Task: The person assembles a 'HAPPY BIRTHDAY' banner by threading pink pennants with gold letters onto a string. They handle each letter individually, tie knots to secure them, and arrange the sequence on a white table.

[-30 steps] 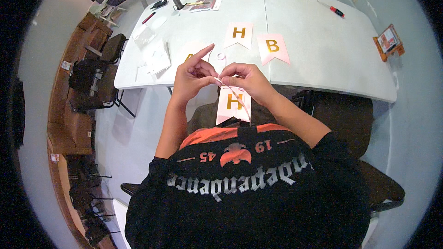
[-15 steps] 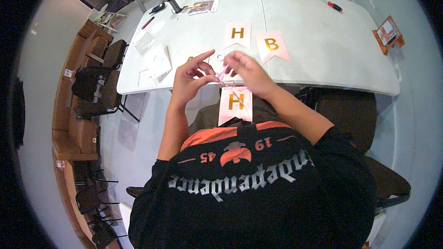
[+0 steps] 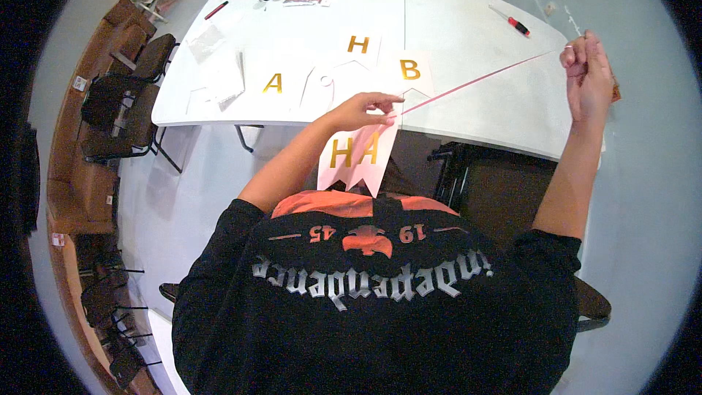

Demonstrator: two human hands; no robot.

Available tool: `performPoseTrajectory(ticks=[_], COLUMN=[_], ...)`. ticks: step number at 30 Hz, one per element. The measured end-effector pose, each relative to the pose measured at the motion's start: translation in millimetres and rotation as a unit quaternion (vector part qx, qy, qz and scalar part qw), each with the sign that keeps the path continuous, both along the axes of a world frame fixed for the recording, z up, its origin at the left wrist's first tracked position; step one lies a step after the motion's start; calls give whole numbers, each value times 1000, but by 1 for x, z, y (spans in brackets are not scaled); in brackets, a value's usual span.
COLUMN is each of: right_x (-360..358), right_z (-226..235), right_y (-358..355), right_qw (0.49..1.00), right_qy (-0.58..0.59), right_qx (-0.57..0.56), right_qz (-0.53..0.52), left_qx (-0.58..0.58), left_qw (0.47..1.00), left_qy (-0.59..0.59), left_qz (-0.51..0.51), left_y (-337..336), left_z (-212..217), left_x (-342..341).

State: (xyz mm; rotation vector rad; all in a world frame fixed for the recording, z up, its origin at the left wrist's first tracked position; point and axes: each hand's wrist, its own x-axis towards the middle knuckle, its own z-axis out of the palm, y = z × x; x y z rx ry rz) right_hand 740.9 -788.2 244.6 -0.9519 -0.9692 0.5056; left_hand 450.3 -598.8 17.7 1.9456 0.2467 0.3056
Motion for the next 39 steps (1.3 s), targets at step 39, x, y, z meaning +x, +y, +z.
performPoseTrajectory(ticks=[39], right_x=[280], right_z=[-391], right_y=[-10], right_qw=[850], right_qy=[-40], right_qx=[-255], right_qz=[-459], left_qx=[210], left_qw=[714], left_qy=[328], left_qz=[582], left_y=[140], left_z=[-77], left_x=[-165])
